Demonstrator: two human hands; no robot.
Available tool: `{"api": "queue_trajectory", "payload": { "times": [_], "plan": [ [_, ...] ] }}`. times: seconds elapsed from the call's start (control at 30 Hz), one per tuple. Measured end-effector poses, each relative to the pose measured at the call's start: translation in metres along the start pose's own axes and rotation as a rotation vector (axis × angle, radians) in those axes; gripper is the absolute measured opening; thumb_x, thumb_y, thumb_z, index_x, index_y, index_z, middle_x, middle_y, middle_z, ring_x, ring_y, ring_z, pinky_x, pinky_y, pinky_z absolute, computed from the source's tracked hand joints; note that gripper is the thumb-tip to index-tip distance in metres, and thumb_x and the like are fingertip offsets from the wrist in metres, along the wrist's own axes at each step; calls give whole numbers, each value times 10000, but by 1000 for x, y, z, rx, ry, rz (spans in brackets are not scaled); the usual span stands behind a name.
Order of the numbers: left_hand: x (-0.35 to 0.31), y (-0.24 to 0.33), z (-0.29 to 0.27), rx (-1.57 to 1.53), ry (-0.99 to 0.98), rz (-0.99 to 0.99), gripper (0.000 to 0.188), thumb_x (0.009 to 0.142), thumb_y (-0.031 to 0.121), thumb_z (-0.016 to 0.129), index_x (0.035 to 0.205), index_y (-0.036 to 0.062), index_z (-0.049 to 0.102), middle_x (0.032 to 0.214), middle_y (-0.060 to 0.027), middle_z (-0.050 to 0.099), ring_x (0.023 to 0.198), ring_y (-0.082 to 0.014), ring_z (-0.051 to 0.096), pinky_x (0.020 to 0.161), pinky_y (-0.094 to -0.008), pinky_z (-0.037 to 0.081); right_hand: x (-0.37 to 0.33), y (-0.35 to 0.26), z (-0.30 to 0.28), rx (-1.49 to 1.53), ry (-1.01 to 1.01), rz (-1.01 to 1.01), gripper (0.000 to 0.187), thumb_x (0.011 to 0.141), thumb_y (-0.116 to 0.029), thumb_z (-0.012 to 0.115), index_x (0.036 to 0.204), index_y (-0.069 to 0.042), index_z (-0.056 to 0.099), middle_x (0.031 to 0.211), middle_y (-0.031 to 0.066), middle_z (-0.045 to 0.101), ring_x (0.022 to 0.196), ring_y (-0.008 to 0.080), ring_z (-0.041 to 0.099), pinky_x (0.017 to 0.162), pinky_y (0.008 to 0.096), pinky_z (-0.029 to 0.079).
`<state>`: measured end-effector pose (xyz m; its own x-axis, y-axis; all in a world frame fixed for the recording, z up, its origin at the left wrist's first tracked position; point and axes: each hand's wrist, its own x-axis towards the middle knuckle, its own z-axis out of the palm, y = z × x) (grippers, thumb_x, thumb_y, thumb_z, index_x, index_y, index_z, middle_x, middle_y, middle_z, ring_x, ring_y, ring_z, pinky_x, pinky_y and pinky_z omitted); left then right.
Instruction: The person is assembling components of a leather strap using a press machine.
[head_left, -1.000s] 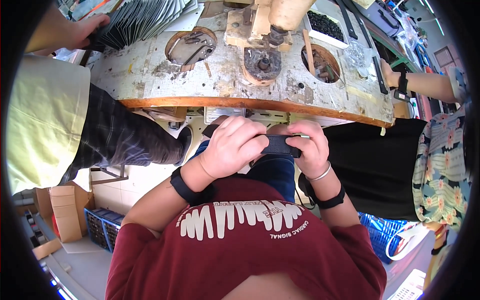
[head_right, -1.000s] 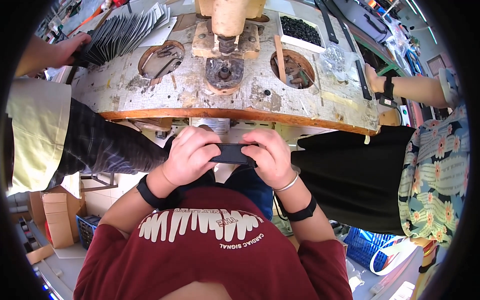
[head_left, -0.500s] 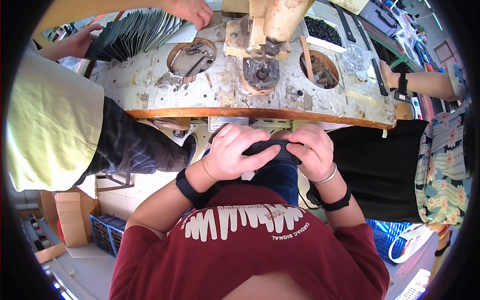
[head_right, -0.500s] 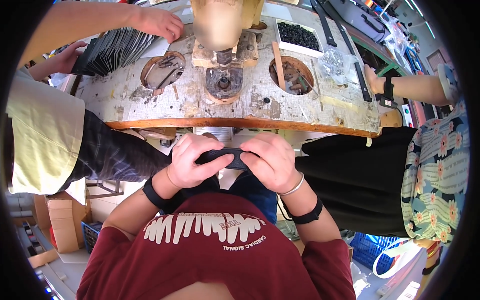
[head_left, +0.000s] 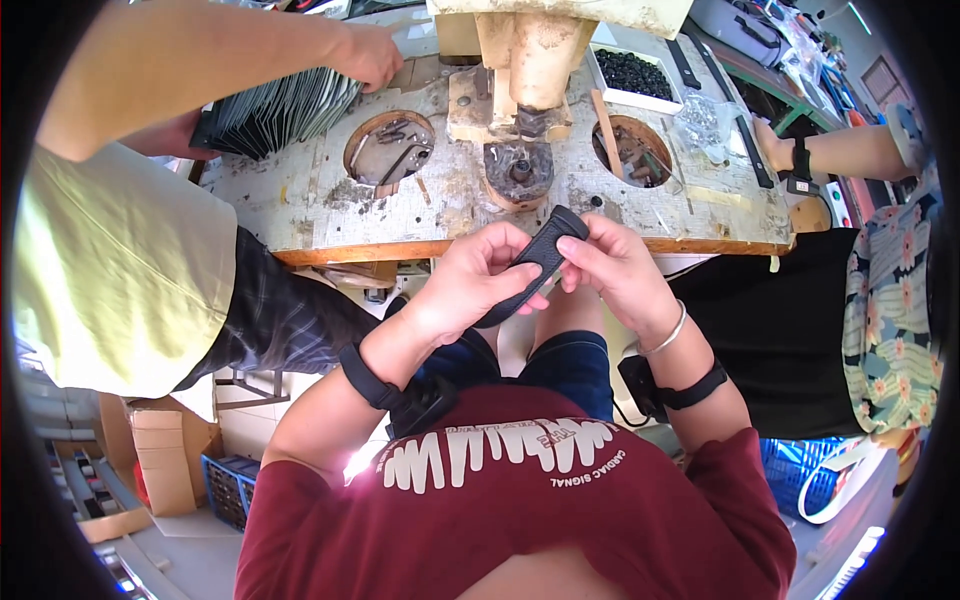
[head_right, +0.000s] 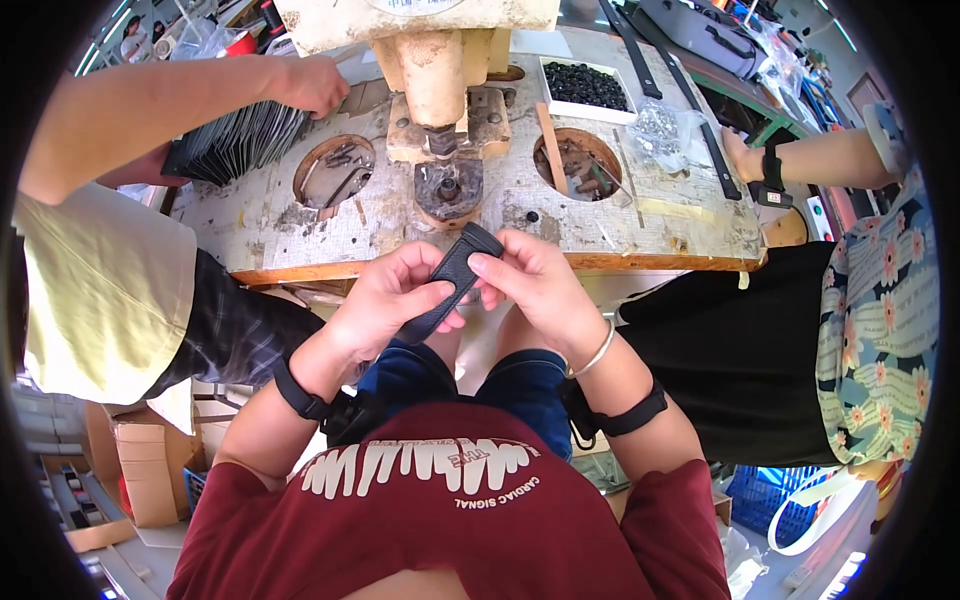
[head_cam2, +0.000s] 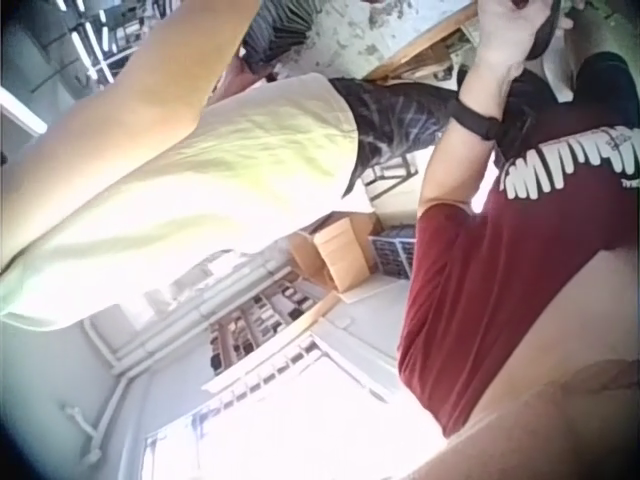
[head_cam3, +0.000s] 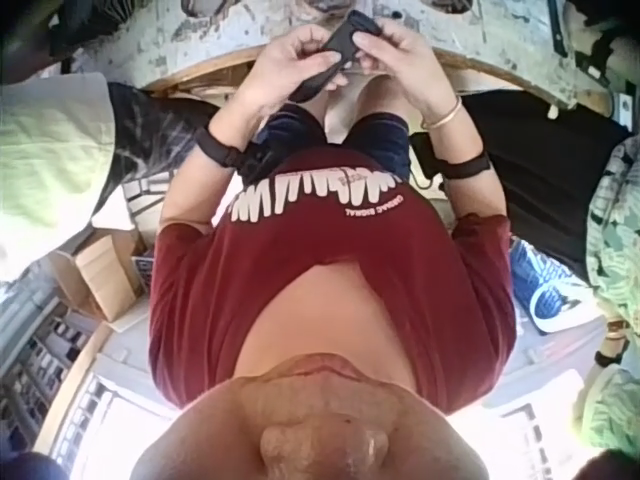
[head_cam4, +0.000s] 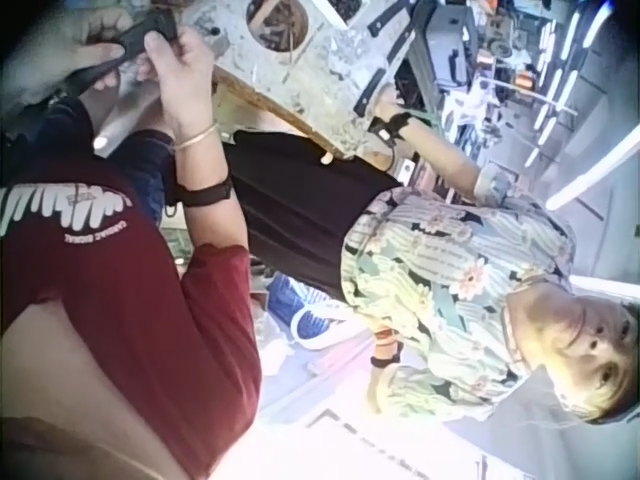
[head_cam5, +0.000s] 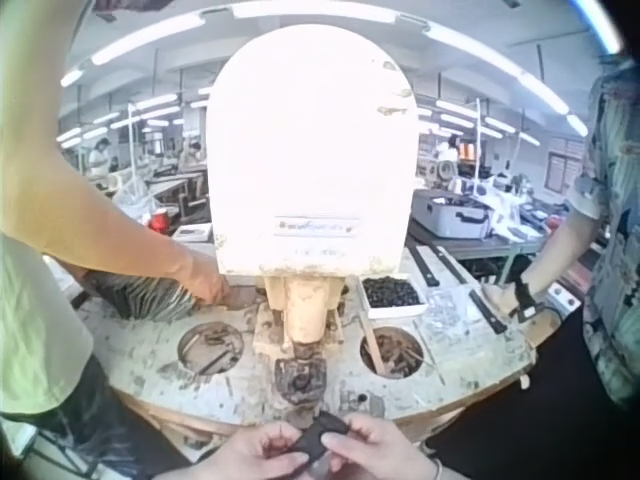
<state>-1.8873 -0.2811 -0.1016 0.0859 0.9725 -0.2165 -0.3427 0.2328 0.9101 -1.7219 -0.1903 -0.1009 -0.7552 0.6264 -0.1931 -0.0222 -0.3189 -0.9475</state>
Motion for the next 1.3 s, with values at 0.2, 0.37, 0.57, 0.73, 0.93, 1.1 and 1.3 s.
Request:
{"api": "queue_trajectory", "payload": {
  "times": [0.2,0.37,0.57,0.73,0.93,1.1,1.3],
  "plan": [
    [0,-9,-6,-205,-71,-105,222,813,87,585,995,7,486,891,-83,585,742,-152,611,641,-237,505,-3,4,2,96,-7,52,138,841,-143,558,901,-21,535,728,19,550,613,78,520,581,209,446],
    [2,-10,-3,-296,-128,-115,229,811,94,585,1003,13,490,908,-88,584,785,-161,601,695,-267,498,-4,3,1,174,-27,73,145,840,-147,561,903,-20,532,736,22,553,615,79,521,578,210,446],
    [0,-9,-2,-297,-88,-146,233,816,101,578,1013,13,490,937,-98,582,785,-158,590,696,-268,490,-7,5,9,39,70,-59,125,821,-122,584,864,-19,528,709,8,550,588,58,504,548,188,423],
    [-4,-18,-5,-156,14,-96,202,833,127,566,979,9,495,885,-72,573,717,-129,594,625,-224,492,-3,14,11,-98,62,-103,133,795,-76,607,869,-4,524,690,-12,539,605,46,517,546,171,424],
    [1,-19,10,-91,138,-145,160,842,122,538,944,7,492,824,-61,571,611,-101,581,532,-199,477,-5,19,7,-475,157,-155,249,734,-130,640,911,-3,518,717,69,588,617,108,568,578,257,465],
    [-2,-19,-3,49,183,-91,144,845,104,514,931,-5,475,767,-55,553,574,-90,565,487,-197,451,0,-29,-35,-1049,-47,-241,234,779,-127,610,985,-46,534,769,81,596,693,146,585,639,264,461],
    [-6,-22,-5,84,-32,-193,103,849,73,493,921,5,463,780,-74,590,581,-91,560,508,-206,454,49,-56,-138,-1487,588,-280,141,759,-134,586,875,-55,603,756,102,626,695,276,603,628,331,475]
  ]
}}
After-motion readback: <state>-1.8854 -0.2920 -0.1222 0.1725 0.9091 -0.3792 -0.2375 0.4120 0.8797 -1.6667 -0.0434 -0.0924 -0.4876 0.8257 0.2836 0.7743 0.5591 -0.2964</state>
